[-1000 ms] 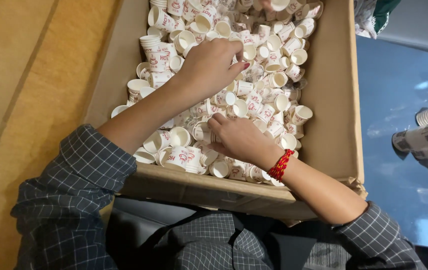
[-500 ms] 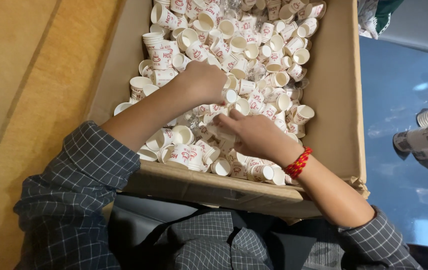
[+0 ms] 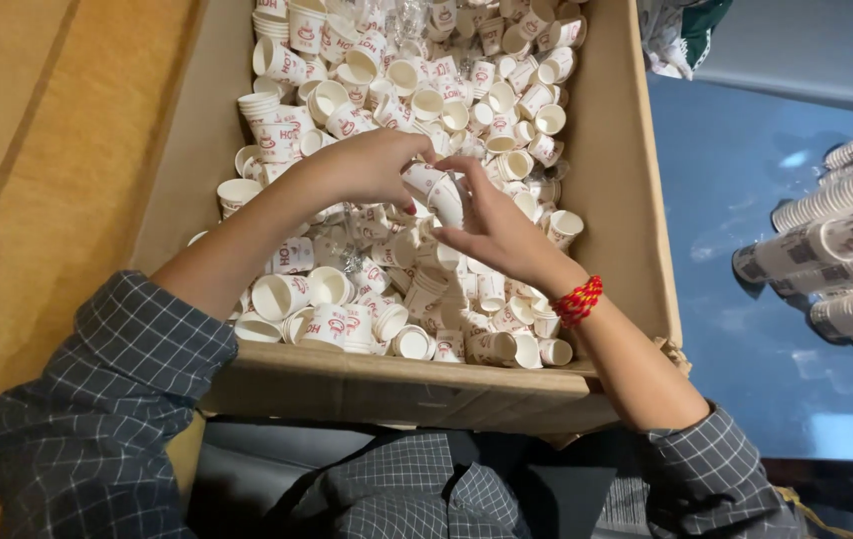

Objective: The recorder sorts through a large box of paper coffee cups, stacks them, and places a stack into a plastic sleeve for packaging.

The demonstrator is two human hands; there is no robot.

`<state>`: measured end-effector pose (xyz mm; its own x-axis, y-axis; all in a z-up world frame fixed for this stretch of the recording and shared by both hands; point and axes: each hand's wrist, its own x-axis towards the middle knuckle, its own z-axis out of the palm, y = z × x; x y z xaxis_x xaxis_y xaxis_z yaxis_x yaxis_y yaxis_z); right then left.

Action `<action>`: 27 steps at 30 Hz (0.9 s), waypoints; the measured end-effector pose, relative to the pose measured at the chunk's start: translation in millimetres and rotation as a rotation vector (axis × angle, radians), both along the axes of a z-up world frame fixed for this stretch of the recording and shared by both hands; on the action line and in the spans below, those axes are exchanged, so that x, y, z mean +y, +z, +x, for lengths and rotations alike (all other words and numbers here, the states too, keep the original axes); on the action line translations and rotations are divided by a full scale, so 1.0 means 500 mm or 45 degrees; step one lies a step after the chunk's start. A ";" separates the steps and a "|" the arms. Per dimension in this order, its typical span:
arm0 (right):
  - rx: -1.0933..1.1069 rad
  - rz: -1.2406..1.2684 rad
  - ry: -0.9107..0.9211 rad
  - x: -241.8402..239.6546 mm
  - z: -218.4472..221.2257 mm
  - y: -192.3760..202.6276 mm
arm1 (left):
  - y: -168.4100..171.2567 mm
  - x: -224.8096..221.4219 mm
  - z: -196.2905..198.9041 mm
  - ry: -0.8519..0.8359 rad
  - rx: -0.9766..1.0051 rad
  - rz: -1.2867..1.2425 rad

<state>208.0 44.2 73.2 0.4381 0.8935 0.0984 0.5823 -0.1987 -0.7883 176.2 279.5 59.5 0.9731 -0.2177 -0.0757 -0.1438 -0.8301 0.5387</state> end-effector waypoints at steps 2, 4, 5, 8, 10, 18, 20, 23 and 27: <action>0.109 -0.090 -0.065 0.002 -0.011 0.005 | 0.022 -0.013 -0.017 0.064 -0.011 0.008; -0.081 -0.071 -0.023 -0.008 0.014 -0.034 | 0.031 -0.025 -0.020 0.071 0.059 -0.005; -0.275 -0.049 0.023 -0.013 0.027 -0.053 | 0.036 -0.031 -0.021 0.080 0.124 -0.014; -0.337 -0.155 0.168 -0.024 0.052 -0.083 | -0.013 -0.037 -0.008 -0.051 0.305 -0.070; -0.375 -0.333 0.132 -0.026 0.058 -0.095 | -0.032 -0.047 -0.018 -0.188 0.343 -0.038; -0.710 -1.051 -0.122 -0.046 0.061 -0.099 | -0.015 -0.047 -0.056 -0.133 0.369 0.579; -0.723 -1.040 -0.090 -0.040 0.055 -0.111 | -0.005 -0.050 -0.059 -0.066 0.275 0.605; -0.736 -0.953 -0.091 -0.021 0.035 -0.120 | 0.003 -0.057 -0.064 -0.088 0.316 0.623; -0.652 -0.761 0.034 -0.011 0.014 -0.115 | -0.006 -0.067 -0.063 -0.128 0.374 0.666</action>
